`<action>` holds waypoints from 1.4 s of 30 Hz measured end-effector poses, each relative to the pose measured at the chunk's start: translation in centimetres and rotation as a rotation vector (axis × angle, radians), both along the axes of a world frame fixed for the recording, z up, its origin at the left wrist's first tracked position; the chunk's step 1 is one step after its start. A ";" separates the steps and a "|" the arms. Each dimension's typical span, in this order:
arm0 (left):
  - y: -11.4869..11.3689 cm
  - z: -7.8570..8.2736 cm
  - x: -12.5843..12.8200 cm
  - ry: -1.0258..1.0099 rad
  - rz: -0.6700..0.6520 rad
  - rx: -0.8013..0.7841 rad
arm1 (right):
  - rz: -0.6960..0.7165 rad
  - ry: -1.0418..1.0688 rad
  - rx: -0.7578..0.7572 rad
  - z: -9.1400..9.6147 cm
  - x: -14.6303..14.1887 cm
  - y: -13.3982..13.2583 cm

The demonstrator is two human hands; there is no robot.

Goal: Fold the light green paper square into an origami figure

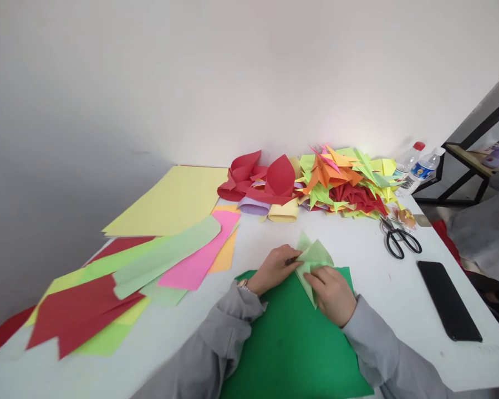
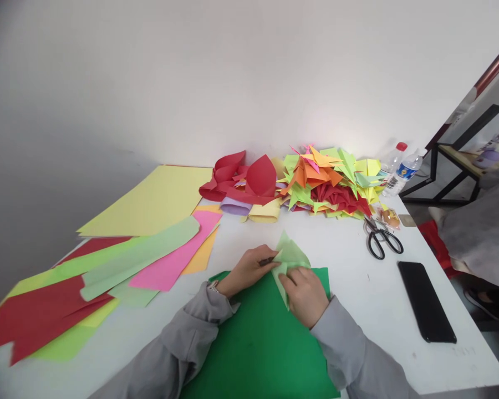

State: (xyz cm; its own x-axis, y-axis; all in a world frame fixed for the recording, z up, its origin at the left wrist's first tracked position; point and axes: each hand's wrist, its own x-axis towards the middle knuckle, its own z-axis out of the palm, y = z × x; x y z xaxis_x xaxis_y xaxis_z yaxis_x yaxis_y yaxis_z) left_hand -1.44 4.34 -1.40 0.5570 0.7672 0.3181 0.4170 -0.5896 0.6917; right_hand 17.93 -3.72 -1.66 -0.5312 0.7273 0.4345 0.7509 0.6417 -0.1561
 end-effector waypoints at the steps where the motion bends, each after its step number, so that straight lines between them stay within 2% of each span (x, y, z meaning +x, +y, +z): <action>1: -0.1 0.0 0.0 0.002 0.006 -0.003 | -0.004 -0.005 -0.007 0.0 0.0 0.0; 6: -0.4 -0.3 0.2 -0.007 0.039 -0.021 | -0.038 -0.058 -0.051 -0.3 -0.1 -0.1; 15: -0.6 -0.9 0.3 -0.042 0.062 -0.025 | -0.158 -0.191 -0.040 -0.1 -0.9 0.0; 23: -1.1 0.1 -1.0 -0.105 0.004 -0.071 | -0.166 -0.193 -0.024 -0.3 -0.8 0.2; 28: -1.3 0.4 -1.0 -0.091 0.005 -0.010 | -0.167 -0.207 -0.023 -0.3 -0.8 0.1; 34: -1.1 -0.4 -0.7 -0.035 0.014 0.174 | -0.166 -0.238 -0.027 -0.2 -0.8 0.1; 42: -1.1 -0.9 -0.6 -0.037 -0.009 0.285 | -0.162 -0.246 0.002 -0.2 -0.8 0.2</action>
State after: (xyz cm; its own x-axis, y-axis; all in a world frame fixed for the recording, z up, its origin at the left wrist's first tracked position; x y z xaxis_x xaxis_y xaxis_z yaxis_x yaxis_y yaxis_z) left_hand -2.00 3.25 -2.27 0.5475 0.6385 0.5408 0.3880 -0.7664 0.5120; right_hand 17.17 -3.56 -1.85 -0.4977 0.8107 0.3083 0.8588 0.5104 0.0442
